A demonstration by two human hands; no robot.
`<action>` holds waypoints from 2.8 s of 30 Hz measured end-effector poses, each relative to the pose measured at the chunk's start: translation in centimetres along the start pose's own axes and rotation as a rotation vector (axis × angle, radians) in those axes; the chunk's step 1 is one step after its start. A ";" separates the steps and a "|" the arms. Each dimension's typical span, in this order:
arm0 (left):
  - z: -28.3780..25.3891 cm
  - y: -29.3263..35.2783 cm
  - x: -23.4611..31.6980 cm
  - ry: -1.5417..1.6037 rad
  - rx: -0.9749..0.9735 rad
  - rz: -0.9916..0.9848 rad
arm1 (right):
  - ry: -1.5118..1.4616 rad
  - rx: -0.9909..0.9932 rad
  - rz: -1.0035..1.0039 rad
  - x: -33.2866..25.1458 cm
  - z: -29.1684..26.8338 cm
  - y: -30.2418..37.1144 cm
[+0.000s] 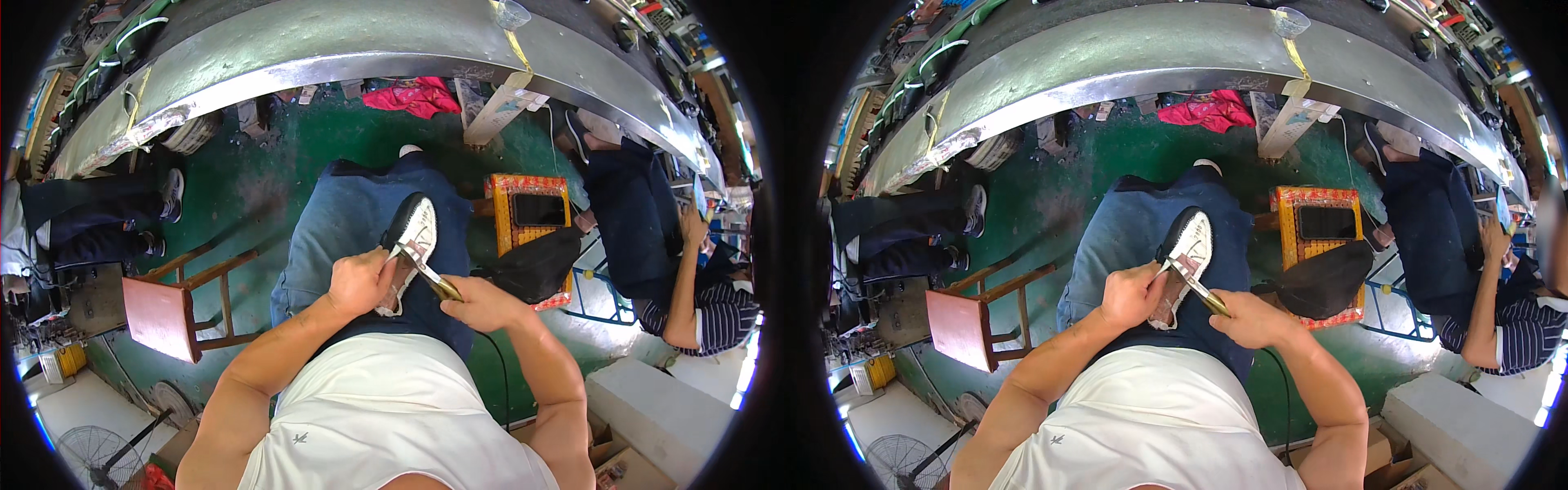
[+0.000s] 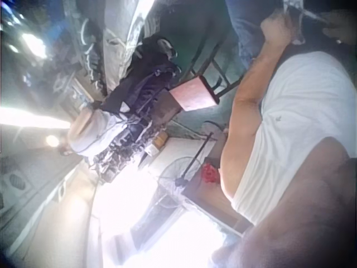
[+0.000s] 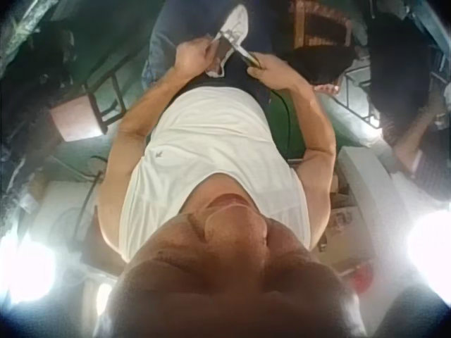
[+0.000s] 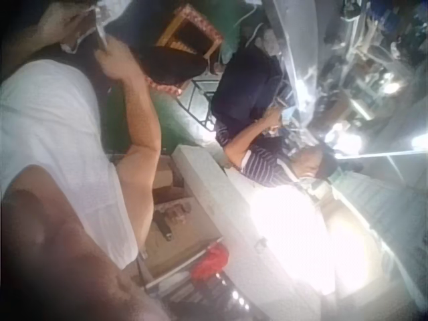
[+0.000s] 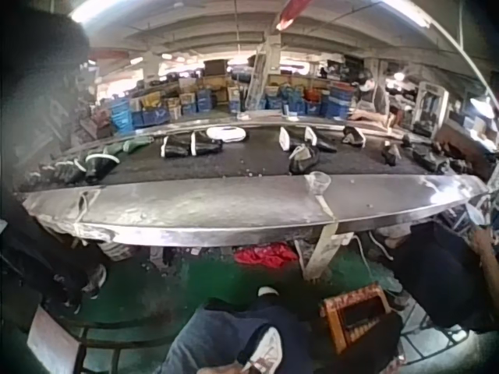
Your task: Manually lasting shoes by pulling material over the last with pliers and securing it.
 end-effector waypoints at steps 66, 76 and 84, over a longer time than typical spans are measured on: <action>4.3 4.5 -4.7 0.846 -0.580 -0.399 | 0.362 0.369 0.060 0.0 -0.9 -4.1; 3.5 3.4 -4.6 0.655 -0.332 -0.268 | 0.138 0.405 -0.044 2.6 2.6 -3.1; -4.7 -0.9 -0.1 1.908 0.109 -0.453 | -0.752 0.412 -0.049 11.0 4.8 -3.9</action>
Point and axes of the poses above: each hand's wrist, its own y-axis away from the middle knuckle, its own z-axis out of the palm, x = y × z, the point moved 4 cm from there along -y, towards the middle knuckle, and after that the axes turned 11 degrees about z, right-handed, at the moved point
